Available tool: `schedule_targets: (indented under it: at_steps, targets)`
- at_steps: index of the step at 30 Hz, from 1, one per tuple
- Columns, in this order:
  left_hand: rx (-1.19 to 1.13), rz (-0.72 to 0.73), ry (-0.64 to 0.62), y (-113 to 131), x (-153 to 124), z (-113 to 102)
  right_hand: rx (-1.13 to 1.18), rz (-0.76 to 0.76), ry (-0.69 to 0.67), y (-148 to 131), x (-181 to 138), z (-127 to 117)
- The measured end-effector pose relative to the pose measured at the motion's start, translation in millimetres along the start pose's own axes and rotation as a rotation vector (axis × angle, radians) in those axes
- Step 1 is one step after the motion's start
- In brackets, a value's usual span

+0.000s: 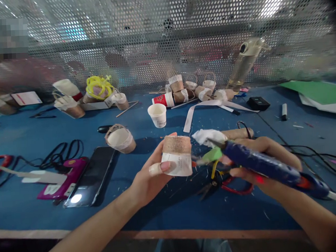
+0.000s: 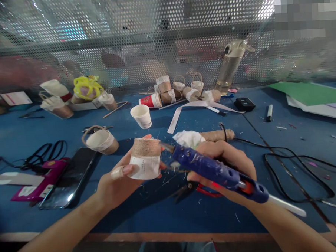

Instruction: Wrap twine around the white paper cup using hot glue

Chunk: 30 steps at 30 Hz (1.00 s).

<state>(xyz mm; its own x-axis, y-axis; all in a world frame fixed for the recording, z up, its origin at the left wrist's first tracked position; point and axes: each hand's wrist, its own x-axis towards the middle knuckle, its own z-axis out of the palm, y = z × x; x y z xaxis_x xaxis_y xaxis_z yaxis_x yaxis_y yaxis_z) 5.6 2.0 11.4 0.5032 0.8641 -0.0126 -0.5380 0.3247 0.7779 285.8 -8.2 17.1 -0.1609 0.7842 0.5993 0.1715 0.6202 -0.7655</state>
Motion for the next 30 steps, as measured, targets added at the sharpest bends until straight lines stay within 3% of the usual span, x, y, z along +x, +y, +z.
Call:
schedule_targets:
  at_steps: [3, 8, 16, 26, 30]
  targets:
    - [0.053, 0.030, 0.020, -1.3, -0.9, -3.0, 0.052, -0.017, -0.095, -5.0, 3.6, 4.5]
    - [0.214, 0.066, 0.068, -4.8, -2.2, -5.6, -0.160, 0.051, 0.096, -7.8, 7.1, 10.2]
    - [0.377, 0.229, 0.158, -6.7, -1.2, -10.2, -0.095, -0.015, -0.237, -2.2, 3.4, 10.1]
    - [0.537, 0.260, 0.105, -8.4, -5.4, -8.8, -0.349, -0.004, -0.294, -1.6, -8.3, 9.5]
    - [0.674, 0.309, 0.141, -10.3, -6.7, -7.2, -0.389, -0.049, -0.233, -5.5, -11.5, 17.2]
